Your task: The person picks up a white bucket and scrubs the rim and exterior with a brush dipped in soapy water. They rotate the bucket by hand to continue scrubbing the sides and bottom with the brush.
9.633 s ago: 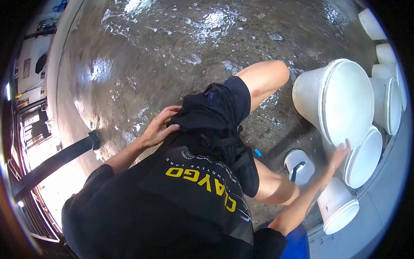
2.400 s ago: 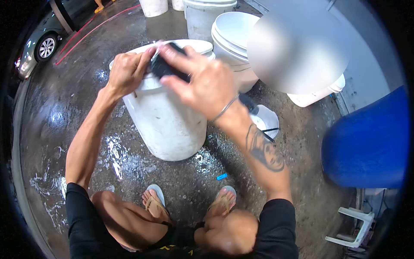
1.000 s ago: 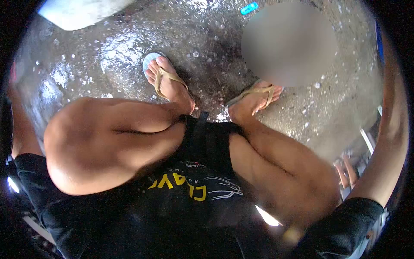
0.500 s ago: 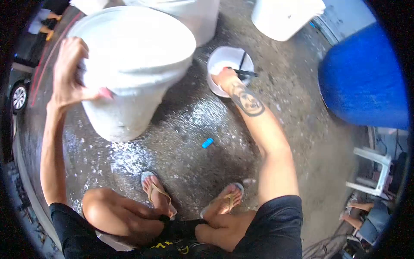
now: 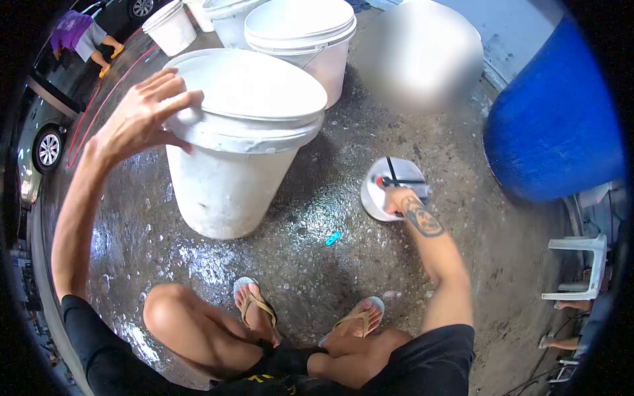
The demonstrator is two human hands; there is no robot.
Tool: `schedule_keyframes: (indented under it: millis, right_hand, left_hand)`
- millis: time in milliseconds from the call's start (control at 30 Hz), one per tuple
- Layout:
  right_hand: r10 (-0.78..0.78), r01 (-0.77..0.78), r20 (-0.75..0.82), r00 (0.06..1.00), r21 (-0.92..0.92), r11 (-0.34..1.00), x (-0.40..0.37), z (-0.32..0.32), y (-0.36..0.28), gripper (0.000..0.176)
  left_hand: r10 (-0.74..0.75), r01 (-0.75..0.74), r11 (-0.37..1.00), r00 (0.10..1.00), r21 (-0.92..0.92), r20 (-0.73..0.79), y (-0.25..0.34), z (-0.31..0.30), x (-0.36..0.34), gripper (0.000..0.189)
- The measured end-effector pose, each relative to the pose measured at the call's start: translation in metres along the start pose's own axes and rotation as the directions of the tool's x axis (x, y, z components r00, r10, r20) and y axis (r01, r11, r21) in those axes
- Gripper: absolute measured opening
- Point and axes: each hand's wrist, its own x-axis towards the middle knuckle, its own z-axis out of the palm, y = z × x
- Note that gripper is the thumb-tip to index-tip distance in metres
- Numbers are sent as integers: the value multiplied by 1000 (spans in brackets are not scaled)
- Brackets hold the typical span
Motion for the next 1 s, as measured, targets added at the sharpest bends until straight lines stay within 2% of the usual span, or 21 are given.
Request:
schedule_keyframes:
  millis: [33, 67, 100, 167, 267, 300, 367, 433, 500, 533, 567, 600, 633, 667, 700, 767, 833, 900, 933, 967, 1000]
  right_hand:
    - [16, -18, 77, 997, 24, 1000, -3, 17, 13, 76]
    - [9, -26, 166, 986, 99, 995, -75, -33, -9, 71]
    - [43, -74, 252, 967, 116, 990, -85, -31, -4, 63]
    - [50, -150, 415, 908, 211, 966, -133, -59, -10, 68]
    - [39, -190, 385, 922, 361, 913, -181, -73, -4, 72]
    - [40, -190, 387, 921, 357, 915, -193, -74, 0, 72]
    - [-34, -138, 322, 946, 497, 857, -213, -80, 5, 67]
    - [3, -118, 256, 967, 437, 892, -249, -105, -2, 63]
    - [-24, -16, 70, 997, 519, 855, -272, -111, 9, 64]
    - [-16, -25, 74, 997, 524, 851, -286, -116, 8, 64]
    - [-2, 33, -51, 999, 608, 793, -299, -121, 6, 64]
    - [28, 99, -174, 984, 675, 731, -307, -123, 4, 65]
    - [44, 87, -173, 984, 680, 728, -307, -118, 5, 65]
    - [6, 241, -345, 939, 669, 703, -302, -110, 3, 66]
    - [-23, 387, -504, 863, 631, 672, -300, -103, -1, 67]
    - [-2, 454, -630, 776, 556, 696, -301, -103, -30, 68]
    - [94, 555, -702, 706, 631, 542, -286, -88, -56, 66]
    - [116, 586, -748, 654, 597, 548, -283, -86, -81, 64]
    - [178, 623, -750, 637, 638, 453, -271, -75, -88, 62]
    - [180, 626, -749, 638, 640, 445, -261, -71, -95, 62]
    - [252, 668, -788, 561, 611, 424, -252, -69, -101, 61]
  left_hand:
    - [-25, 27, 999, 998, -32, 57, -2, -8, -2, 96]
    - [-55, 56, 998, 997, -16, 60, -3, -11, -3, 103]
    - [-86, 86, 996, 994, -2, 60, -6, -13, -3, 111]
    - [-118, 122, 991, 990, -52, 81, -14, -5, 3, 116]
    - [-89, 111, 987, 980, -115, 177, -8, 12, 29, 105]
    - [-92, 114, 986, 980, -118, 177, -8, 18, 37, 105]
    - [-124, 145, 988, 954, -58, 273, -6, 25, 57, 101]
    - [-108, 122, 992, 963, -39, 247, -8, 31, 72, 98]
    - [-144, 130, 989, 945, 65, 292, -10, 36, 93, 92]
    - [-127, 117, 992, 947, 51, 295, -11, 46, 104, 72]
    - [-116, 107, 993, 950, 47, 290, -2, 45, 113, 72]
    - [-145, 183, 979, 931, -85, 335, 11, 45, 121, 66]
    - [-161, 257, 943, 909, -211, 385, 20, 45, 129, 61]
    - [129, -102, 983, 976, -155, 173, 15, 64, 134, 63]
    - [149, -121, 979, 974, -161, 172, 11, 83, 142, 63]
    - [1, 29, 960, 994, -279, 109, 32, 94, 152, 63]
    - [16, 18, 964, 992, -267, 127, 40, 103, 164, 61]
    - [26, -11, 975, 998, -222, 65, 41, 110, 165, 60]
    - [32, -15, 976, 997, -218, 72, 43, 109, 165, 60]
    - [31, -18, 981, 998, -192, 63, 48, 106, 163, 60]
    - [29, -20, 985, 998, -170, 50, 53, 104, 162, 59]
